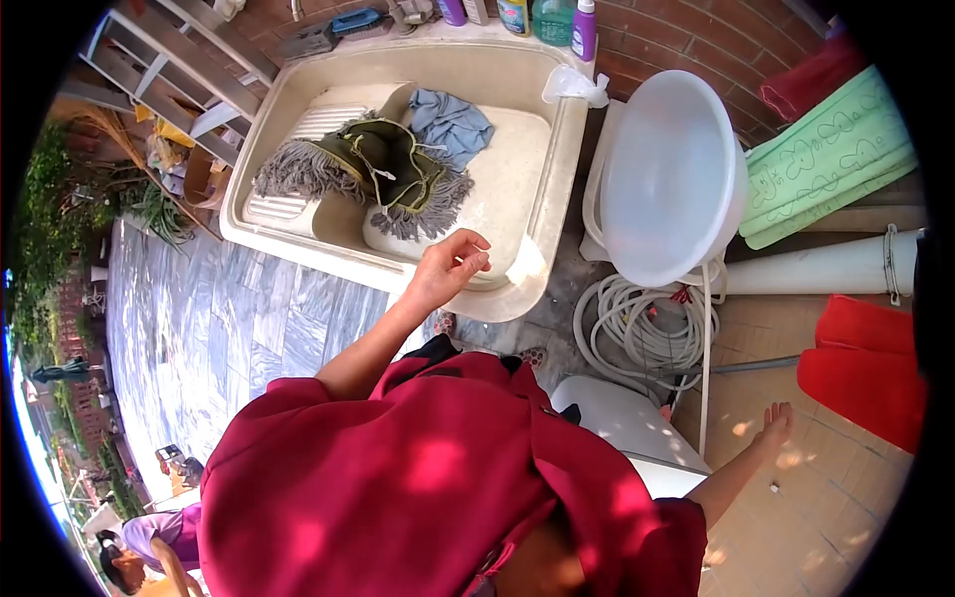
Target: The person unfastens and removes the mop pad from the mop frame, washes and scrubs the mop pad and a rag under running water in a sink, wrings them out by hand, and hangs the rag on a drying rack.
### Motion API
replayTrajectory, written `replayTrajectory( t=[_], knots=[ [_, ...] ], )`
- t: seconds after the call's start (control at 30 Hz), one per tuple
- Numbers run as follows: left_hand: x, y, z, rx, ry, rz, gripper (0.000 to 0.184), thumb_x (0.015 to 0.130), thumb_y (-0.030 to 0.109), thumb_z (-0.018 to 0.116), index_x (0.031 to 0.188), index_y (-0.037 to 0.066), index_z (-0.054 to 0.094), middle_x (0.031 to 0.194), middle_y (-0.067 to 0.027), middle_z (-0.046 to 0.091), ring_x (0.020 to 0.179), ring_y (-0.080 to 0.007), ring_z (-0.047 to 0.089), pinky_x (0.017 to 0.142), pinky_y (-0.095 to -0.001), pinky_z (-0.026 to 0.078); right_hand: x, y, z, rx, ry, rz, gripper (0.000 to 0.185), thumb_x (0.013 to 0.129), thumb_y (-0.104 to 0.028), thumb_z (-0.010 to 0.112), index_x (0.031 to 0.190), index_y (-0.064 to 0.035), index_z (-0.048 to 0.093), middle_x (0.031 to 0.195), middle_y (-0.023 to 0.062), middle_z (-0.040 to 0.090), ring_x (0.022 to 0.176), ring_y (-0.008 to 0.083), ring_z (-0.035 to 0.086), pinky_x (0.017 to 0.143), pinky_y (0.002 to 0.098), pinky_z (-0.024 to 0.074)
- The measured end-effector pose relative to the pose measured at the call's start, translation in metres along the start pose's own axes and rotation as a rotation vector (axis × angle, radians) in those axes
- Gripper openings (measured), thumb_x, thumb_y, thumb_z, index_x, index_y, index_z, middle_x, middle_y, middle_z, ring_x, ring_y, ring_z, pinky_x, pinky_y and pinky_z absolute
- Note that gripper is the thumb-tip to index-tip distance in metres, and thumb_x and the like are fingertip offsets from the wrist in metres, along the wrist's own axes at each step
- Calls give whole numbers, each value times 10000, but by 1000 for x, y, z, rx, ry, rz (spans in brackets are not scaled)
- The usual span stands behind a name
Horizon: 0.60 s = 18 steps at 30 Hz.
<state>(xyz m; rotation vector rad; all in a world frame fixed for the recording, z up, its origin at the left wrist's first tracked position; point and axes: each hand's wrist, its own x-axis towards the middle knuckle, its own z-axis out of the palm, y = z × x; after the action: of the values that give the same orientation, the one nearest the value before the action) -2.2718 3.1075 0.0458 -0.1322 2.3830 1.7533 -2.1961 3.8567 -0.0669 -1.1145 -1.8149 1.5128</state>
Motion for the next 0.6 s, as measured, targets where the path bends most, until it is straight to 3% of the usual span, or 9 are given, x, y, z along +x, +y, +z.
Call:
replayTrajectory(
  t=[0.1,0.17,0.27,0.3,0.37,0.43,0.47,0.57,0.6],
  knots=[
    [-4,-19,-51,171,172,18,208,869,159,602,1013,17,553,881,-68,636,846,-122,606,674,-254,479,-104,40,25,75,-83,195,340,870,-251,597,1122,-24,573,1002,114,628,866,234,633,723,331,540],
    [-4,-27,-97,441,303,136,261,811,114,633,1048,41,550,952,-77,629,825,-174,620,660,-278,497,-193,28,70,59,-58,399,328,867,-249,602,1108,-29,578,952,105,640,832,226,641,697,314,542],
    [4,-50,-188,735,503,298,363,760,88,645,1106,88,534,1174,-108,539,1037,-298,559,828,-363,472,-289,24,118,55,-135,411,285,868,-234,600,1074,-37,588,911,96,645,762,208,642,666,300,539],
    [9,-55,-219,797,561,299,400,732,91,654,1110,79,526,1201,-120,515,1027,-334,531,824,-388,465,-311,19,135,58,-146,409,278,869,-231,600,1067,-37,589,904,94,645,749,201,640,656,296,537],
    [28,-76,-284,936,611,350,478,693,71,651,1151,110,519,1276,-110,462,1147,-369,445,911,-432,407,-349,0,171,57,-155,368,257,874,-219,593,1053,-34,590,891,90,644,722,185,636,640,285,535],
    [50,-96,-333,1115,619,327,535,650,41,629,1166,124,514,1303,-105,439,1155,-379,429,935,-453,380,-380,-38,215,45,-167,291,233,883,-201,580,1041,-29,590,881,88,642,694,165,630,627,273,531],
    [66,-113,-351,1139,672,372,521,629,15,577,1134,135,542,1220,-94,514,1100,-341,490,926,-476,373,-390,-56,240,37,-202,215,227,888,-191,573,1040,-24,589,875,86,641,684,156,627,619,265,527],
    [106,-139,-397,922,327,143,445,632,4,530,1051,147,580,1062,-79,591,1006,-303,551,870,-438,418,-429,-110,307,8,-325,23,211,899,-162,553,1037,-6,585,855,87,638,652,135,616,599,242,515],
    [112,-113,-398,898,424,187,370,638,0,511,966,149,594,912,-75,611,918,-286,583,783,-392,454,-445,-132,333,20,-376,-36,208,902,-152,547,1036,2,584,846,90,636,639,131,612,594,235,511]
  ],
)
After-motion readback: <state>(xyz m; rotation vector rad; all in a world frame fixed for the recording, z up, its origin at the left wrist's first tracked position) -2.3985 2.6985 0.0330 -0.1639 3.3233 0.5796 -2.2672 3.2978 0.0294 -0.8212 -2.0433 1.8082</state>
